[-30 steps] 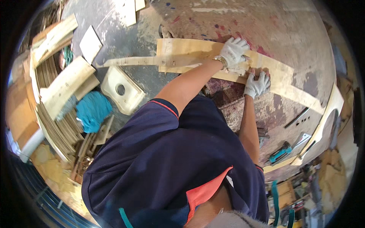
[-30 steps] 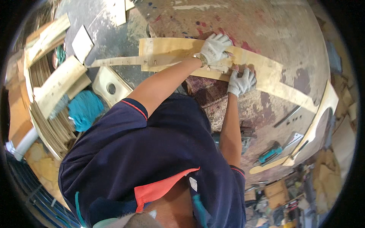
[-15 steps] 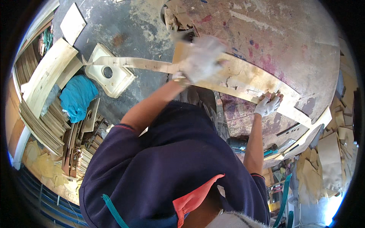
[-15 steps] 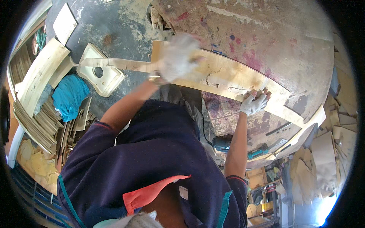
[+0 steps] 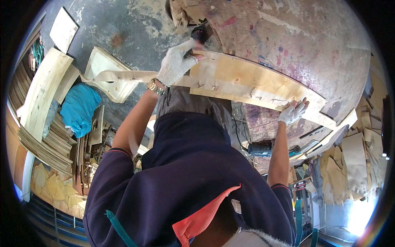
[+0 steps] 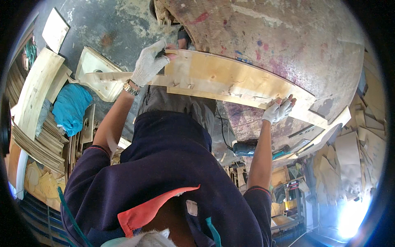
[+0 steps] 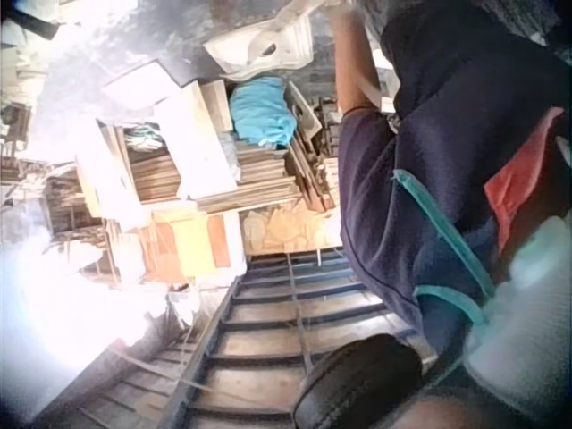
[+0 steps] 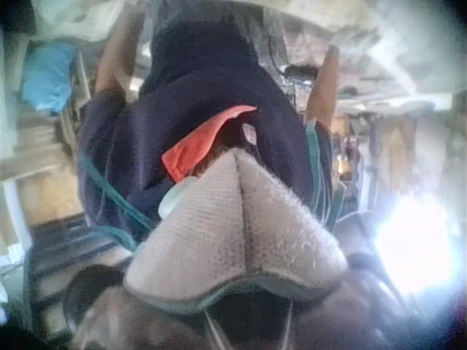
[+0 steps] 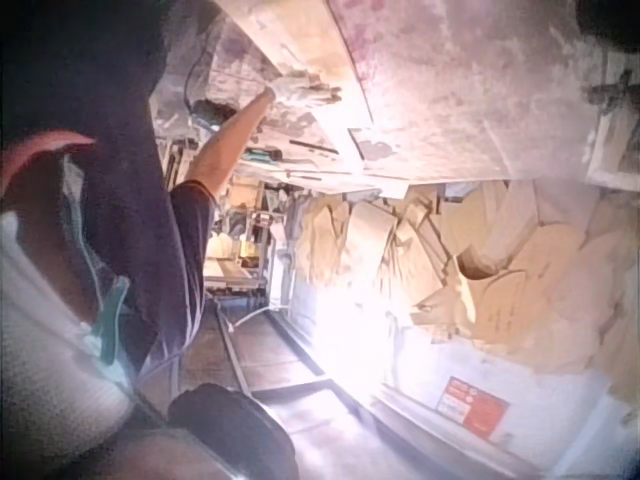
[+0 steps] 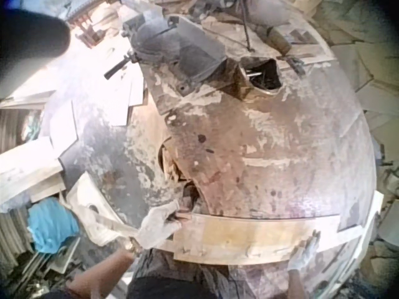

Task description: The person marks a long wooden plank with a pen, then uses a jigsaw to cut along the marked line. They reposition the plank and continue cutting to shape the wood piece.

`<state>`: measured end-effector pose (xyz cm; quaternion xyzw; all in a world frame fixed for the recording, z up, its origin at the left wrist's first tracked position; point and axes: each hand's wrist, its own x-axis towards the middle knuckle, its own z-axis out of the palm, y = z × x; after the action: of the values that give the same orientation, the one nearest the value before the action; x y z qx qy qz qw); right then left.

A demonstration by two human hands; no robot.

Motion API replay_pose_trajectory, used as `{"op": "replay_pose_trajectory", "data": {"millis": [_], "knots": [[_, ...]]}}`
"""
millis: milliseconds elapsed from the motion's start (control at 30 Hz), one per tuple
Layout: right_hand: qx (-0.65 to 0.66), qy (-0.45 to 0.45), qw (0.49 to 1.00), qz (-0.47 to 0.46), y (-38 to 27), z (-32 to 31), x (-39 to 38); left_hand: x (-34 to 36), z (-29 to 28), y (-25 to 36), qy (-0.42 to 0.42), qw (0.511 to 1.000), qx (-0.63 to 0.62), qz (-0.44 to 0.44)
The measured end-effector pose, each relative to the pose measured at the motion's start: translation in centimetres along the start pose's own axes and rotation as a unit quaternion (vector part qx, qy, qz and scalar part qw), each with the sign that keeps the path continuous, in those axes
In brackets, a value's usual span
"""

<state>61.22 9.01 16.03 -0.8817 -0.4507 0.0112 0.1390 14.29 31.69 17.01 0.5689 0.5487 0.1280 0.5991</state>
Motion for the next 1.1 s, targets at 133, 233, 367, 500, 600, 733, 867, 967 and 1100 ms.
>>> {"op": "replay_pose_trajectory", "data": {"millis": [133, 233, 367, 500, 600, 733, 867, 967, 1100], "knots": [[-0.014, -0.011, 1.000, -0.005, 0.5, 0.0, -0.3, -0.9, 0.4, 0.1, 0.030, 0.996, -0.019, -0.082], [-0.004, -0.006, 1.000, 0.011, 0.1, 0.2, -0.6, -1.1, 0.5, 1.1, 0.010, 0.995, 0.013, -0.095], [0.055, 0.005, 0.998, 0.034, 1.4, 1.1, -0.9, -0.3, 1.5, 1.2, -0.068, 0.991, -0.083, -0.086], [-0.043, -0.006, 0.999, 0.024, 3.1, 0.8, -1.1, -0.5, 2.4, 2.5, -0.055, 0.985, -0.100, -0.128], [-0.012, 0.001, 0.998, 0.057, 1.0, -0.1, -0.3, -0.3, 2.4, 1.6, -0.026, 0.996, -0.038, -0.082], [-0.037, 0.024, 0.998, 0.052, 0.0, -0.2, -0.1, -0.8, 2.6, 2.1, 0.074, 0.994, 0.074, -0.041], [-0.046, 0.050, 0.997, 0.048, 0.9, -0.4, -1.0, -0.7, 3.0, 0.3, 0.104, 0.991, 0.032, 0.074], [-0.035, 0.062, 0.996, 0.048, 1.0, -0.1, -0.8, -0.1, 1.6, 0.8, 0.046, 0.984, 0.132, 0.108], [-0.035, 0.064, 0.996, 0.047, 1.0, 0.5, -0.8, -0.5, 1.5, 2.6, 0.043, 0.997, 0.058, 0.023]]}}
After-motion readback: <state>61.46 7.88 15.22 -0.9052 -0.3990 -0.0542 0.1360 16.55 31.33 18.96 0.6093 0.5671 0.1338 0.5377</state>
